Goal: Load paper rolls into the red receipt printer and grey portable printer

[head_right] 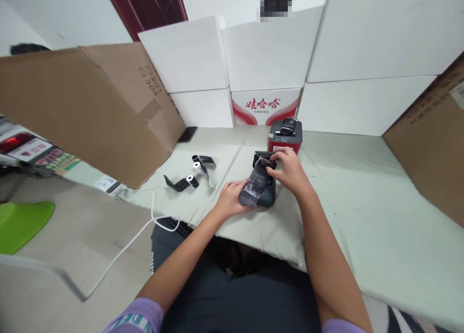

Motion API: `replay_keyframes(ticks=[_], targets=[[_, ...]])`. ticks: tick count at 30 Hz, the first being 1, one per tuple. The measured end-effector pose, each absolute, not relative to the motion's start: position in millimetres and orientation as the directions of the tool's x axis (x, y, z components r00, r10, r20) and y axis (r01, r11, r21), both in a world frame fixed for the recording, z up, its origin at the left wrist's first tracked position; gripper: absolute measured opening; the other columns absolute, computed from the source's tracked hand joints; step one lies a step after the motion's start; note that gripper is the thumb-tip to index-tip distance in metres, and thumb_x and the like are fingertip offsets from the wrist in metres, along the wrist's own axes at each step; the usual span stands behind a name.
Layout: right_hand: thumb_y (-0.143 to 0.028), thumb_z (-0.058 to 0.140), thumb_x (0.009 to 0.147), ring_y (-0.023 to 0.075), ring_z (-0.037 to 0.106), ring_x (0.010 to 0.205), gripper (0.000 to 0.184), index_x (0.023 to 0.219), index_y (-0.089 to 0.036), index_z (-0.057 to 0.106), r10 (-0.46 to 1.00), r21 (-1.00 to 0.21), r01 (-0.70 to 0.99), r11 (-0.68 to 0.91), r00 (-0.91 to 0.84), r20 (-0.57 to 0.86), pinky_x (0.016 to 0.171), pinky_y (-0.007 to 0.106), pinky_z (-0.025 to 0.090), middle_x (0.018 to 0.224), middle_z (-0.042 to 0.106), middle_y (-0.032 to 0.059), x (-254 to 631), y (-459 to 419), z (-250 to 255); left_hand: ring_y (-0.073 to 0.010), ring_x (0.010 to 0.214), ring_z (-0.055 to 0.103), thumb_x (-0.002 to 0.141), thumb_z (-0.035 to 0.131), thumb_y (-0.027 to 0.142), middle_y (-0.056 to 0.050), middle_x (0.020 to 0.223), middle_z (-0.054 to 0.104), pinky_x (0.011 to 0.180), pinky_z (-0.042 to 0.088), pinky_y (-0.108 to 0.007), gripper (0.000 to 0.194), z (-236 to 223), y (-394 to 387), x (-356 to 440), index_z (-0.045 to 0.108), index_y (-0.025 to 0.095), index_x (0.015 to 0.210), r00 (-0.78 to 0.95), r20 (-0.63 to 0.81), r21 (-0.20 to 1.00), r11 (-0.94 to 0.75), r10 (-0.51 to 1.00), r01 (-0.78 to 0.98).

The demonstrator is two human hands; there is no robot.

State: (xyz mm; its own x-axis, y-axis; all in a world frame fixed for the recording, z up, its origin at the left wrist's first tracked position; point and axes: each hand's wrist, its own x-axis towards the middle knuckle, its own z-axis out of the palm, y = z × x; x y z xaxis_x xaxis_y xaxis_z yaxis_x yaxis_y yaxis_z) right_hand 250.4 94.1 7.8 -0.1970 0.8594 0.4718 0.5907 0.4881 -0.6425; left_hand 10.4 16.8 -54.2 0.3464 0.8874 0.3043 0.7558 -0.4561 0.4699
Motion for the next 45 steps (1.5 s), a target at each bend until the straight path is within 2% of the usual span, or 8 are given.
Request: replay_keyframes(ticks=[4,8,16,21,26,39,42,45], targets=[[-0.042,0.070,0.080,0.0252,0.067,0.097,0.042,0.118,-0.024,0.063,0.890,-0.851,0.261,0.455,-0.159,0.427,0.083,0.041,0.056,0.106,0.070,0.0084,245,86,26,-0.0337,0.127,0.065,0.070,0.084,0.065,-0.012,0.135,0.071,0.114,0.044,-0.049,0.085,-54,17,10,0.060,0.024,0.140,0.318,0.307,0.482,-0.434,0.897,0.761],[-0.044,0.069,0.081,0.0232,0.069,0.094,0.063,0.140,-0.028,0.055,0.901,-0.913,0.115,0.390,-0.250,0.354,0.079,0.038,0.058,0.110,0.071,0.0065,215,81,44,-0.0328,0.135,0.060,0.071,0.084,0.064,-0.012,0.145,0.065,0.114,0.046,-0.047,0.094,-55,18,10,0.051,0.025,0.150,0.326,0.307,0.513,-0.444,0.894,0.734],[-0.030,0.070,0.073,0.0236,0.068,0.074,0.051,0.122,-0.019,0.059,0.933,-0.816,0.452,0.361,-0.183,0.311,0.072,0.036,0.053,0.083,0.074,0.0041,123,109,54,-0.0356,0.124,0.066,0.067,0.083,0.070,-0.015,0.131,0.072,0.111,0.043,-0.051,0.103,-45,22,10,0.049,0.021,0.150,0.347,0.192,0.528,-0.394,0.918,0.753],[-0.031,0.066,0.082,0.0315,0.070,0.096,0.045,0.126,-0.017,0.065,0.925,-0.634,0.709,0.310,-0.069,0.375,0.086,0.040,0.052,0.099,0.076,0.0136,91,130,34,-0.0348,0.117,0.068,0.070,0.082,0.066,-0.010,0.119,0.076,0.104,0.045,-0.048,0.080,-49,23,9,0.060,0.023,0.134,0.350,0.239,0.538,-0.423,0.906,0.729],[-0.023,0.053,0.094,0.0335,0.071,0.102,0.035,0.123,-0.013,0.068,0.972,-0.506,0.848,0.158,-0.043,0.232,0.088,0.041,0.051,0.105,0.075,0.0221,84,134,21,-0.0355,0.115,0.068,0.070,0.084,0.054,-0.013,0.117,0.075,0.103,0.045,-0.050,0.067,-57,24,8,0.064,0.018,0.122,0.348,0.282,0.520,-0.447,0.894,0.728],[-0.022,0.061,0.090,0.0321,0.071,0.100,0.029,0.118,-0.015,0.067,0.992,-0.366,0.922,0.122,-0.103,0.071,0.081,0.039,0.052,0.106,0.072,0.0220,79,134,12,-0.0372,0.119,0.066,0.071,0.084,0.049,-0.014,0.119,0.075,0.104,0.046,-0.052,0.064,-56,24,9,0.066,0.014,0.122,0.377,0.246,0.488,-0.450,0.893,0.748],[-0.035,0.068,0.088,0.0339,0.069,0.104,0.041,0.123,-0.013,0.065,0.983,-0.388,0.912,0.133,-0.071,0.171,0.084,0.041,0.053,0.119,0.066,0.0243,78,132,16,-0.0364,0.122,0.065,0.072,0.083,0.051,-0.012,0.123,0.074,0.105,0.047,-0.052,0.068,-56,25,9,0.064,0.017,0.128,0.368,0.243,0.512,-0.440,0.898,0.738],[-0.035,0.058,0.095,0.0330,0.066,0.109,0.042,0.130,-0.013,0.064,0.926,-0.432,0.833,0.346,-0.227,0.303,0.091,0.041,0.050,0.126,0.065,0.0227,69,124,27,-0.0367,0.124,0.065,0.074,0.081,0.052,-0.010,0.127,0.074,0.108,0.047,-0.054,0.068,-55,27,11,0.063,0.022,0.132,0.361,0.211,0.524,-0.417,0.908,0.743]])
